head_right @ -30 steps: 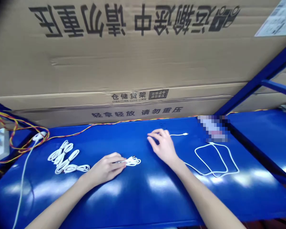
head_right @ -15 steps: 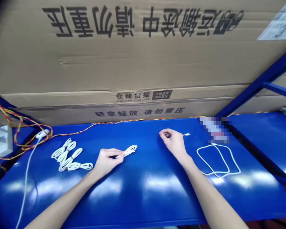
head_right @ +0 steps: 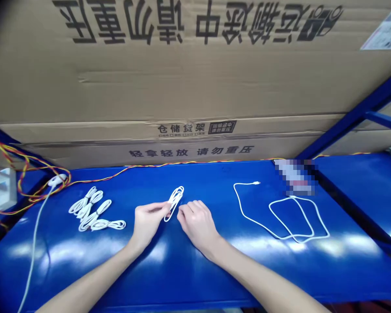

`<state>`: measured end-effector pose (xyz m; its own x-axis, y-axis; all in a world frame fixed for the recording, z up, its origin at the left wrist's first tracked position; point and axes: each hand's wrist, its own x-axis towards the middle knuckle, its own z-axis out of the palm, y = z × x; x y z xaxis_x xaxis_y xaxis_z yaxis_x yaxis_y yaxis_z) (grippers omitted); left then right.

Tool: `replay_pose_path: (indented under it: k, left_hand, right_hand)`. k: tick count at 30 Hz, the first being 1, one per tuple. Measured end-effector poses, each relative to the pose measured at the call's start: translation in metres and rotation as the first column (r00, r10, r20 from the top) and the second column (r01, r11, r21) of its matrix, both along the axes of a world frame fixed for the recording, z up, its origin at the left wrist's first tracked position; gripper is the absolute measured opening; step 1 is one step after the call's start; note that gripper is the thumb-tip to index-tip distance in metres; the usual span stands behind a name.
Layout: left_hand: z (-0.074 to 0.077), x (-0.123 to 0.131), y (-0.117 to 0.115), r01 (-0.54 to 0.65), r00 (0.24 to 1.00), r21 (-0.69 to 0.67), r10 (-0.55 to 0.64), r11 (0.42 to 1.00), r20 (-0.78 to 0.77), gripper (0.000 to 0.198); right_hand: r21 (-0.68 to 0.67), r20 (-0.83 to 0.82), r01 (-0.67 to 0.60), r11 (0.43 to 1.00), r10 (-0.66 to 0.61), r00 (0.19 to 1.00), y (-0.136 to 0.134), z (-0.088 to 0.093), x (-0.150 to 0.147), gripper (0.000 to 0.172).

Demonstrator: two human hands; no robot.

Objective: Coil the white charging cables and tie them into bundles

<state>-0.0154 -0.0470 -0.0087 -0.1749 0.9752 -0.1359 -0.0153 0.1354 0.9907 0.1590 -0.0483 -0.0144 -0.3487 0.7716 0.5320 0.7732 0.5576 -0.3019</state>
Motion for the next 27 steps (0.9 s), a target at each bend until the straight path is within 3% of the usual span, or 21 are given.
replay_pose_path:
  k: [4, 8, 13, 16, 20, 23, 27]
  left_hand:
    - [-0.009, 0.005, -0.003, 0.082, 0.965, 0.161, -0.039, 0.983, -0.259, 0.018]
    - [-0.018, 0.001, -0.004, 0.318, 0.809, 0.452, 0.01, 0.834, -0.588, 0.017]
    - [-0.019, 0.0, -0.009, 0.564, 0.55, 0.477, 0.125, 0.674, -0.826, 0.02]
    - [-0.017, 0.002, -0.011, 0.617, 0.46, 0.473, 0.2, 0.629, -0.865, 0.019]
    - [-0.015, 0.002, -0.011, 0.648, 0.391, 0.451, 0.239, 0.614, -0.889, 0.021]
    - [-0.015, 0.001, -0.011, 0.66, 0.389, 0.452, 0.242, 0.6, -0.889, 0.02]
    - [-0.017, 0.0, -0.011, 0.659, 0.441, 0.466, 0.2, 0.59, -0.875, 0.018]
  right_hand:
    - [-0.192, -0.21, 0.018, 0.981, -0.059, 0.976, 0.0, -0.003, 0.001, 0.015]
    - [-0.406, -0.427, -0.03, 0.913, -0.161, 0.89, -0.002, -0.001, 0.003, 0.013]
    - [-0.457, -0.504, -0.04, 0.888, -0.222, 0.835, -0.008, 0.007, 0.005, 0.016]
    - [-0.471, -0.488, -0.096, 0.877, -0.168, 0.856, -0.009, 0.005, 0.008, 0.02]
    - [-0.509, -0.494, -0.203, 0.836, -0.091, 0.865, -0.008, 0.001, 0.018, 0.038]
    - [-0.56, -0.582, -0.265, 0.785, -0.144, 0.801, -0.007, 0.002, 0.024, 0.046]
    - [-0.668, -0.69, -0.428, 0.608, -0.291, 0.663, -0.004, 0.006, 0.023, 0.027]
